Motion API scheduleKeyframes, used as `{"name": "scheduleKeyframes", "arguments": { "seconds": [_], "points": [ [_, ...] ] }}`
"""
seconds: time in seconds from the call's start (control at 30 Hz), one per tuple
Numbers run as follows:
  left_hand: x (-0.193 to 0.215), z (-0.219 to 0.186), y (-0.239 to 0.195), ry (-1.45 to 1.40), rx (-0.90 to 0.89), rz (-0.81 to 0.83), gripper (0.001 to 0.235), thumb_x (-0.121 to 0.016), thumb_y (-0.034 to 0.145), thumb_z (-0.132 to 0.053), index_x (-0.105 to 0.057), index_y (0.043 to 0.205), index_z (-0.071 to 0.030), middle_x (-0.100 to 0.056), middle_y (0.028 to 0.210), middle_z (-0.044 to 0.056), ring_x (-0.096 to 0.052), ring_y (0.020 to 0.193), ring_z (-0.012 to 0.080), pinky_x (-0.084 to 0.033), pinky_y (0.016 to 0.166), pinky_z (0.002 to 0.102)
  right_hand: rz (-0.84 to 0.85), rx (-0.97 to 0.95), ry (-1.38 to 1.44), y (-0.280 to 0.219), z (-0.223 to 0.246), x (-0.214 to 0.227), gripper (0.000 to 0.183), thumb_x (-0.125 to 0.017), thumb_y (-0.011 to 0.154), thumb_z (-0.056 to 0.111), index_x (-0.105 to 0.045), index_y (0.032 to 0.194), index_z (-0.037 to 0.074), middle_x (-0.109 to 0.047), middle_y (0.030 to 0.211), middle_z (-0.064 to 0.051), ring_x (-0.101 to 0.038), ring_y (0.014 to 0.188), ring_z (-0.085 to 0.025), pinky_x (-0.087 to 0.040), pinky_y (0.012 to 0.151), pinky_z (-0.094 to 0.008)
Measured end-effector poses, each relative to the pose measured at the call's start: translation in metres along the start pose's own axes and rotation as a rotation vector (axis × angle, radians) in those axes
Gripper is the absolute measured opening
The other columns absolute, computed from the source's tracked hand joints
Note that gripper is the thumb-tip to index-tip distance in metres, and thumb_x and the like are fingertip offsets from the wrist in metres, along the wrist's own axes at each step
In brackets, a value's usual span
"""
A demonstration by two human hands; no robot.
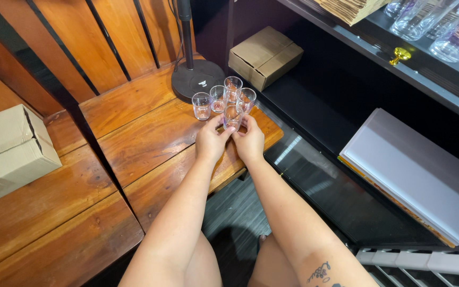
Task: The person opens a cardboard box containing small glasses, removes them one by one, and places them on a wooden bench. They then move the glasses to a nearby shelf.
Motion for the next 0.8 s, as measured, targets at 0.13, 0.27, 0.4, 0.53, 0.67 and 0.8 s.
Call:
{"name": "scheduleKeyframes", "arguments": {
  "seconds": [0.13,0.27,0.4,0.53,0.67,0.8],
  "points": [
    [0.000,-0.001,-0.001,-0.007,-0.011,-0.006,0.056,-0.087,0.078,-0.039,-0.071,0.131,-0.033,-0.078,0.116,-0.007,-0.073,0.084,0.0142,-0.057,0.072,0.029,0.009,0.013,0.003,-0.002,0.005,0.001,0.053,-0.083,0.081,0.006,-0.064,0.131,0.008,-0.073,0.126,-0.015,-0.067,0.123,-0.024,-0.065,0.089,-0.029],
    [0.002,-0.005,-0.002,0.003,-0.001,-0.004,0.057,-0.087,0.078,-0.042,-0.070,0.132,-0.035,-0.078,0.117,-0.009,-0.075,0.090,0.0144,-0.059,0.076,0.028,0.013,0.033,0.028,-0.001,0.006,0.001,0.055,-0.081,0.083,0.004,-0.063,0.135,0.005,-0.073,0.126,-0.018,-0.069,0.121,-0.026,-0.065,0.088,-0.031],
    [0.003,-0.010,-0.006,-0.052,-0.032,-0.011,0.056,-0.090,0.077,-0.039,-0.071,0.130,-0.033,-0.078,0.118,-0.004,-0.077,0.094,0.0191,-0.061,0.078,0.031,-0.006,0.065,0.032,0.000,0.008,0.009,0.051,-0.080,0.083,0.002,-0.065,0.131,0.005,-0.073,0.123,-0.019,-0.071,0.115,-0.028,-0.066,0.084,-0.032],
    [-0.002,-0.023,-0.017,-0.190,-0.035,0.010,0.056,-0.090,0.080,-0.032,-0.070,0.133,-0.029,-0.078,0.120,0.002,-0.078,0.093,0.0208,-0.061,0.078,0.031,-0.005,0.064,0.030,-0.005,0.013,0.029,0.053,-0.082,0.081,0.002,-0.066,0.131,0.006,-0.074,0.121,-0.018,-0.072,0.113,-0.027,-0.066,0.082,-0.031],
    [0.002,-0.075,-0.037,-0.207,-0.161,-0.109,0.057,-0.094,0.073,-0.033,-0.075,0.126,-0.027,-0.077,0.110,0.001,-0.076,0.096,0.0197,-0.062,0.082,0.032,-0.027,0.078,-0.015,-0.010,0.040,0.069,0.058,-0.085,0.077,0.006,-0.067,0.132,0.010,-0.076,0.119,-0.012,-0.074,0.110,-0.022,-0.067,0.080,-0.029],
    [0.006,-0.148,-0.060,-0.275,-0.347,-0.208,0.057,-0.096,0.070,-0.032,-0.077,0.122,-0.024,-0.076,0.101,0.002,-0.075,0.093,0.0206,-0.062,0.077,0.032,-0.101,0.195,0.004,-0.017,0.078,0.120,0.062,-0.085,0.077,0.003,-0.066,0.135,0.006,-0.076,0.117,-0.017,-0.074,0.105,-0.027,-0.067,0.079,-0.033]
  ]
}}
Point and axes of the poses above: each hand's wrist, its own y-axis towards the middle knuckle, its own x-axis out of the back of the hand, z = x × y, the point moved 5 cm from there along y, towards the middle knuckle
